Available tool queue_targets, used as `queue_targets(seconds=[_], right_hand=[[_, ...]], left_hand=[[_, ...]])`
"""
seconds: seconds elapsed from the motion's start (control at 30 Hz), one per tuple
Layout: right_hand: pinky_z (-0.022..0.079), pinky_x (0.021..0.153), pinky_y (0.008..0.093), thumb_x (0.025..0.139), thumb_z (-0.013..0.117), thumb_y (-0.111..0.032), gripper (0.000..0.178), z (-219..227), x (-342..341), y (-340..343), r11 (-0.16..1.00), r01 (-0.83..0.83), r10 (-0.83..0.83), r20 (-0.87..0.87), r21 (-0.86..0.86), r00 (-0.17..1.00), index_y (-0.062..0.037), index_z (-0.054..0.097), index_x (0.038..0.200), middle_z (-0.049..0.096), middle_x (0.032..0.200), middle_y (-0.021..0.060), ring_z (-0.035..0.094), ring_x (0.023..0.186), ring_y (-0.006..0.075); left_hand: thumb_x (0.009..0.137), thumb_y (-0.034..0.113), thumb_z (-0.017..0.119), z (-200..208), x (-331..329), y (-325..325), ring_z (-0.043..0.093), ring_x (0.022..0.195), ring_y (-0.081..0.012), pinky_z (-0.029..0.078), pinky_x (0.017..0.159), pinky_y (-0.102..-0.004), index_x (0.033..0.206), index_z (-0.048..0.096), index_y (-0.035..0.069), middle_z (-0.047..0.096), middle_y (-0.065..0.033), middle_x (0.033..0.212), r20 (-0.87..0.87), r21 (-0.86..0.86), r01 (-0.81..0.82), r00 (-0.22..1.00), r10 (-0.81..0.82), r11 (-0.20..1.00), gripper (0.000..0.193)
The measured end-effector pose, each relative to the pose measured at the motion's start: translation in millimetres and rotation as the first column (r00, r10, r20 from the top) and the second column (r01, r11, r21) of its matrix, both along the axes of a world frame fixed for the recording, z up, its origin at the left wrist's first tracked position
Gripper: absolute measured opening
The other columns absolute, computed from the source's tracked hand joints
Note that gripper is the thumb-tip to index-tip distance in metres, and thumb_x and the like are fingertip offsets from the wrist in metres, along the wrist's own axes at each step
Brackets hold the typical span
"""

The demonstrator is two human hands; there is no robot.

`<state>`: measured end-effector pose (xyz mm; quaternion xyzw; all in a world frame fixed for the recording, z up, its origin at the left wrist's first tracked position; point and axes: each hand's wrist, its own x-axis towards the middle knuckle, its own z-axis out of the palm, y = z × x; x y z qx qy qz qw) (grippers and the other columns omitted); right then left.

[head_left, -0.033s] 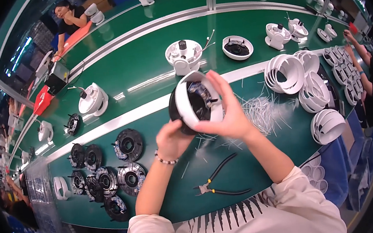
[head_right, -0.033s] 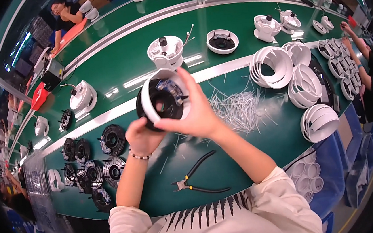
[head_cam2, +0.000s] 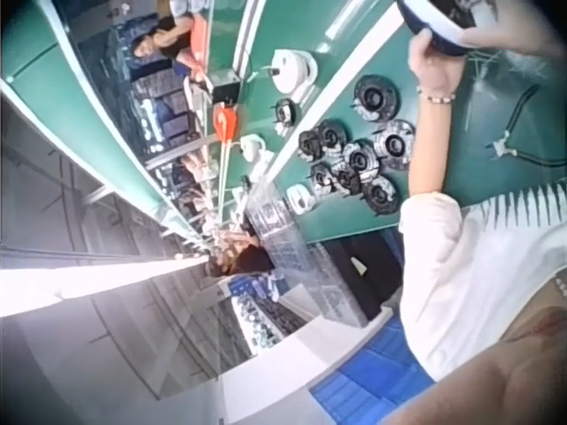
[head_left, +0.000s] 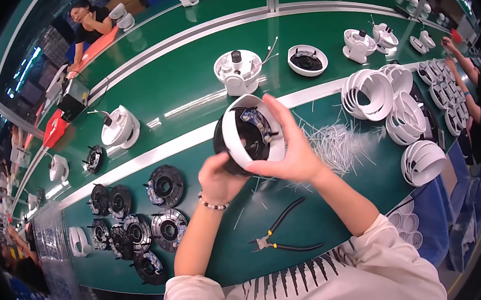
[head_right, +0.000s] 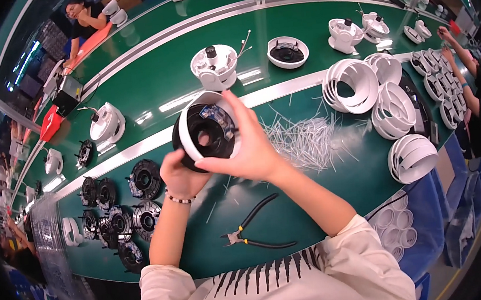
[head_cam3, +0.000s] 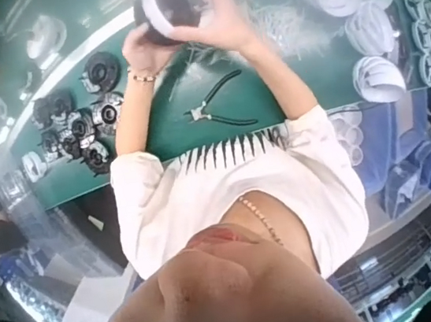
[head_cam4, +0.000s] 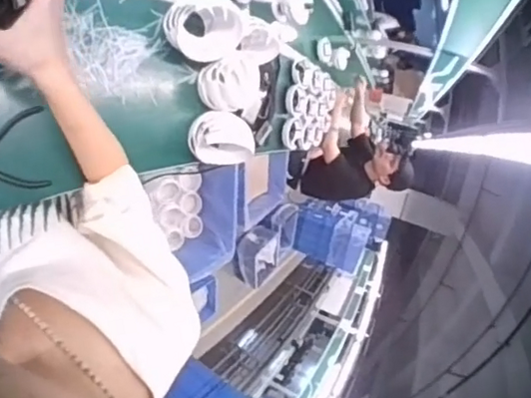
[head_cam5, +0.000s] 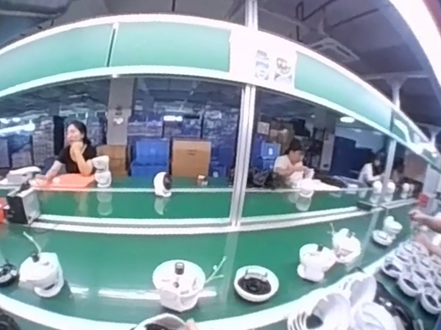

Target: Assembling the internal and external components of circular LED light fixtures on a production line.

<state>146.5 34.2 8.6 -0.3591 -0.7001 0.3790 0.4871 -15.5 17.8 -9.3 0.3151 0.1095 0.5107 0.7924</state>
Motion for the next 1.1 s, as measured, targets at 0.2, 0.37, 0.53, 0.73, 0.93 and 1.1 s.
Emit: queue_targets(seconds=[0.2, 0.37, 0.53, 0.73, 0.93, 1.1], right_hand=[[0.028, 0.099, 0.0371, 0.049, 0.082, -0.030, 0.111, 3.6, -1.1, -5.2, 0.997, 0.056, -0.064, 0.154, 0.053, 0.986, 0.0017, 0.016, 0.132, 0.030, 0.130, 0.0199, 0.033, 0.121, 0.0278], [0.030, 0.098, 0.0352, 0.050, 0.083, -0.023, 0.109, 2.2, 1.3, -3.5, 0.999, 0.026, -0.025, 0.031, -0.035, 0.999, 0.0033, 0.016, 0.132, 0.030, 0.130, 0.0186, 0.034, 0.120, 0.0257], [0.021, 0.102, 0.0424, 0.051, 0.081, -0.036, 0.111, 2.5, -6.5, -10.7, 0.998, 0.054, -0.063, 0.219, 0.044, 0.974, 0.0001, 0.015, 0.133, 0.016, 0.136, 0.0250, 0.015, 0.127, 0.0352], [0.021, 0.101, 0.0454, 0.050, 0.081, -0.035, 0.111, -3.8, -5.9, -10.3, 0.990, 0.022, -0.058, 0.271, 0.136, 0.961, 0.0002, 0.016, 0.133, 0.017, 0.135, 0.0254, 0.016, 0.127, 0.0373], [0.029, 0.098, 0.0426, 0.045, 0.081, -0.033, 0.113, -3.6, 8.4, 0.3, 0.992, -0.121, 0.125, 0.142, -0.036, 0.982, -0.0001, 0.017, 0.132, 0.027, 0.128, 0.0263, 0.026, 0.121, 0.0382], [0.027, 0.099, 0.0391, 0.047, 0.082, -0.032, 0.109, -2.2, 4.8, -2.9, 0.990, -0.086, 0.108, 0.205, -0.114, 0.973, -0.0002, 0.021, 0.132, 0.028, 0.131, 0.0213, 0.031, 0.122, 0.0322]], left_hand=[[0.083, 0.060, 0.029, 2.7, 2.6, 5.8, 0.038, 0.117, -0.0299, 0.029, 0.099, -0.0448, 0.129, 0.031, 0.005, 0.038, -0.0148, 0.127, 0.140, -0.197, 0.005, 0.990, 0.023, 0.980, 0.072], [0.084, 0.047, 0.034, -1.3, 6.3, 9.5, 0.045, 0.109, -0.0293, 0.035, 0.094, -0.0457, 0.122, 0.039, 0.006, 0.046, -0.0133, 0.118, 0.036, -0.296, -0.130, 0.989, 0.147, 0.946, 0.056], [0.087, 0.041, 0.031, -6.8, 13.5, 4.7, 0.049, 0.104, -0.0232, 0.038, 0.093, -0.0380, 0.117, 0.046, 0.006, 0.050, -0.0113, 0.115, 0.084, -0.210, -0.171, 0.978, 0.192, 0.963, 0.048], [0.087, 0.043, 0.033, -9.4, 18.7, 3.0, 0.051, 0.102, -0.0245, 0.043, 0.088, -0.0381, 0.116, 0.044, 0.003, 0.051, -0.0123, 0.111, 0.006, -0.258, -0.329, 0.940, 0.342, 0.908, 0.051], [0.080, 0.040, 0.042, -20.5, 16.0, -1.3, 0.050, 0.100, -0.0262, 0.041, 0.089, -0.0403, 0.116, 0.045, 0.004, 0.052, -0.0123, 0.110, 0.041, -0.265, -0.270, 0.956, 0.290, 0.926, 0.051], [0.085, 0.046, 0.035, -21.9, 16.9, 3.0, 0.052, 0.098, -0.0239, 0.044, 0.085, -0.0383, 0.113, 0.048, 0.005, 0.053, -0.0120, 0.109, 0.093, -0.341, -0.196, 0.966, 0.241, 0.919, 0.052]])
